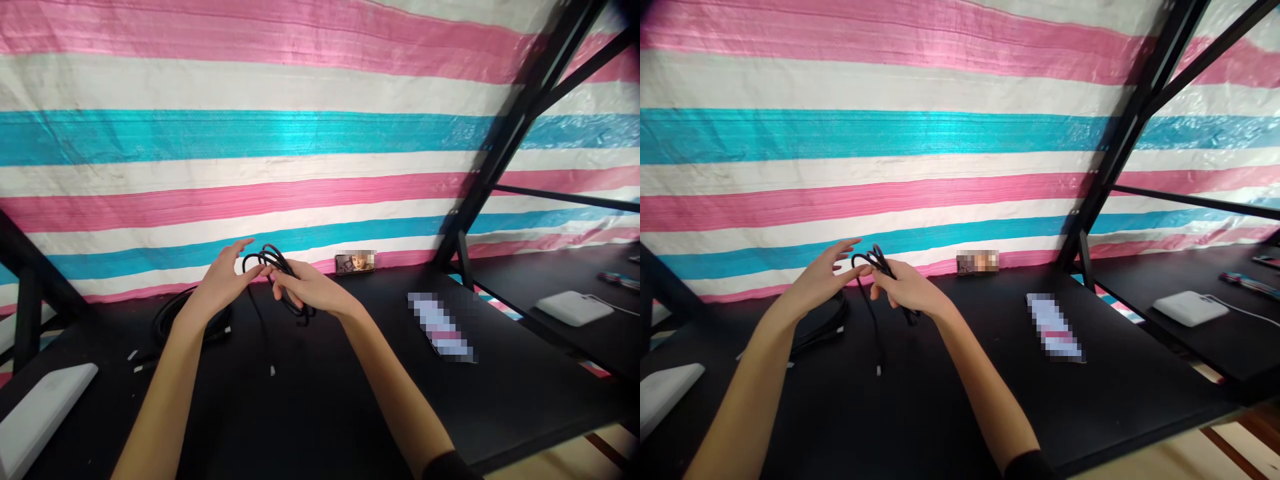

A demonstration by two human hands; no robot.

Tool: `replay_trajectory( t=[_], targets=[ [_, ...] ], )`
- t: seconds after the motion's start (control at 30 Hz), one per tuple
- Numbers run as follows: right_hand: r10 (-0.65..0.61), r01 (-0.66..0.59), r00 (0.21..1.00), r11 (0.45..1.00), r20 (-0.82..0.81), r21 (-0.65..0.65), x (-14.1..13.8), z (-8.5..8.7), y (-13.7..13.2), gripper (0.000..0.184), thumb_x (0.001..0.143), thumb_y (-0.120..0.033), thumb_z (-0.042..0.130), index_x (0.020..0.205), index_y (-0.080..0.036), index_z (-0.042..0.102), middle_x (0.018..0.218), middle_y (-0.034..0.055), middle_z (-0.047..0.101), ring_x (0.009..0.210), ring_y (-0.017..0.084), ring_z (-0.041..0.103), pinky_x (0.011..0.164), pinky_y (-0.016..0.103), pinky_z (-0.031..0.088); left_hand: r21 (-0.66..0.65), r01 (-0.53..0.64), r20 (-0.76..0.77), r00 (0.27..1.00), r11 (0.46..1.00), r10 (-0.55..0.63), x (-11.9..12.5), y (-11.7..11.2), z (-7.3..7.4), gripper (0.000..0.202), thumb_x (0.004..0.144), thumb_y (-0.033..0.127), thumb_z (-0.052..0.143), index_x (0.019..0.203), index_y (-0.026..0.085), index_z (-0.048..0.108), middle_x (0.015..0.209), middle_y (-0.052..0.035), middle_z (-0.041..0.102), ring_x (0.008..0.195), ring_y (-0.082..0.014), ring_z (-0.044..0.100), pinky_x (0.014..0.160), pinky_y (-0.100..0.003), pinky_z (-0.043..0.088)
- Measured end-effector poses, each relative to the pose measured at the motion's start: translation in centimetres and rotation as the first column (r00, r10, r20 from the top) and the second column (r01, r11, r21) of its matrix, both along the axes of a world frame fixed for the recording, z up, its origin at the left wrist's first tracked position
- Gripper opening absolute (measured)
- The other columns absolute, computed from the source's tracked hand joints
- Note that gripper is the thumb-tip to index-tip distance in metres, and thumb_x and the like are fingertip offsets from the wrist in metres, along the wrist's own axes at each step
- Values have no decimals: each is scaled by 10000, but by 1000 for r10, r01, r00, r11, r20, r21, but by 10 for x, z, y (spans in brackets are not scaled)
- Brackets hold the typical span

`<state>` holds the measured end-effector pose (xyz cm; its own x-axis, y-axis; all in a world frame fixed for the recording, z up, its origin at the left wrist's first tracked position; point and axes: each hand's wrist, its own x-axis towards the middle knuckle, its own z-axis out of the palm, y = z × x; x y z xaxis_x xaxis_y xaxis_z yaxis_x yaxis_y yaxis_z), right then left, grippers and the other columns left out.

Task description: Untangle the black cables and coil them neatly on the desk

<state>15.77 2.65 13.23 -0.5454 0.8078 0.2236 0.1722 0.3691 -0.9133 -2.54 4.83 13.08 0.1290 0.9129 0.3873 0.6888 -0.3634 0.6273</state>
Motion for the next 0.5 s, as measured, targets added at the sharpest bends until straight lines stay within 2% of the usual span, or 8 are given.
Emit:
replay_trajectory(
  t=[0.1,0.17,0.27,0.37,0.5],
  targets=[
    [-1,1,1000,999,-9,47,1,2,-1,212,893,-293,426,972,-165,574,680,-30,543,401,34,385,407,186,305,0,52,6,999,999,-52,0,6,-3,498,769,412,516,1231,229,529,1225,-91,581,1101,-272,542,849,-375,451],
    [-22,24,999,997,-26,69,1,3,-1,212,878,-287,449,952,-164,605,676,-27,543,414,36,384,406,187,287,-23,84,2,996,996,-84,-1,6,-1,359,773,345,486,1068,210,638,1012,-68,679,934,-251,614,779,-352,469],
    [-47,51,996,997,-75,50,3,5,-2,215,860,-310,483,904,-167,637,658,-27,543,423,40,372,406,195,268,-39,130,22,991,991,-129,-2,1,7,248,758,326,503,840,195,697,795,-44,704,781,-227,640,705,-319,478],
    [-15,14,990,1000,-143,-11,5,9,-5,232,823,-377,550,802,-163,638,619,-31,531,417,40,342,395,204,231,-64,193,128,975,979,-184,-3,-6,15,205,730,341,570,777,192,703,749,-43,703,721,-207,651,653,-285,486],
    [30,-49,975,996,-222,-78,6,12,-5,341,801,-462,569,643,-160,583,502,-59,452,369,30,261,371,219,168,-74,215,245,951,974,-191,-7,-11,20,195,682,337,652,802,196,711,660,-31,683,533,-158,604,531,-259,486]
  ],
)
